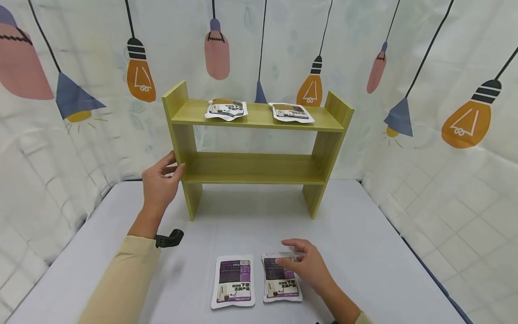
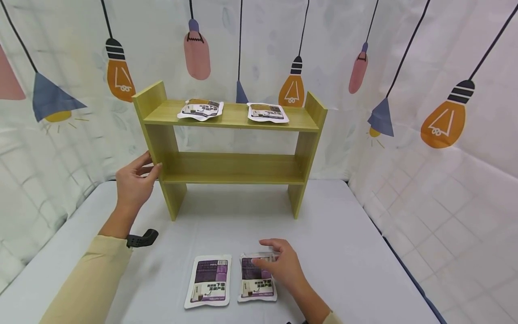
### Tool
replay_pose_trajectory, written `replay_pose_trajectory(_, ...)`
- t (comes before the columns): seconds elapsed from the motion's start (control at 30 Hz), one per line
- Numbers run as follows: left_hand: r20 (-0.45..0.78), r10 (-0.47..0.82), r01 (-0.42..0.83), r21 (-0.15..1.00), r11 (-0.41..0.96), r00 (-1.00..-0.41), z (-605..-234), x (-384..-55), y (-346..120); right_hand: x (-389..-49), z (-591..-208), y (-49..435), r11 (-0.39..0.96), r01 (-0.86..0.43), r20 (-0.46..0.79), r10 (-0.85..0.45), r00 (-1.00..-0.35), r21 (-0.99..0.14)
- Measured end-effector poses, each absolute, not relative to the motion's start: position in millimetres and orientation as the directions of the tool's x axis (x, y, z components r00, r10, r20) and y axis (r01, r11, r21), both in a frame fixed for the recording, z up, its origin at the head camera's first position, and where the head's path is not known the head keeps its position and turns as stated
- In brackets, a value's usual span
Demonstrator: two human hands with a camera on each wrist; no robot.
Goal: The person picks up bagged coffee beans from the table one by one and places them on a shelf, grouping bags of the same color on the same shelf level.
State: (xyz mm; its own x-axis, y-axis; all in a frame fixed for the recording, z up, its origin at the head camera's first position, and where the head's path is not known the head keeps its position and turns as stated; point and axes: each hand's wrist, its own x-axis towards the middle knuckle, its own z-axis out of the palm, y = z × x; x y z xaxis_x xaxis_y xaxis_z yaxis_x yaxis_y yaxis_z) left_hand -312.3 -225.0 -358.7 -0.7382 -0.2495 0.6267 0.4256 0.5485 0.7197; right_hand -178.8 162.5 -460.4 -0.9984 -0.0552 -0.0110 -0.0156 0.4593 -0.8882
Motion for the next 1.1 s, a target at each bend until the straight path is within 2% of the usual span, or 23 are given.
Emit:
replay_pose_trajectory(0.43,0.620,-0.250,0.420,0.724,0.548,-0.743,-354,-310,-224,-167,-461,164,0.549,0.005,-0.067,-0.094,-0.993,-0.836)
replay_pose_trajectory(0.63,0.618,-0.249,0.415,0.724,0.552,-0.746,-355,-310,-224,-164,-461,162,0.575,-0.037,-0.058,-0.147,-0.987,-0.817)
replay_pose_trajectory(1.1,0.618,-0.248,0.421,0.727,0.542,-0.746,-357,-312,-225,-162,-465,156,0.678,-0.076,-0.027,-0.140,-0.990,-0.731)
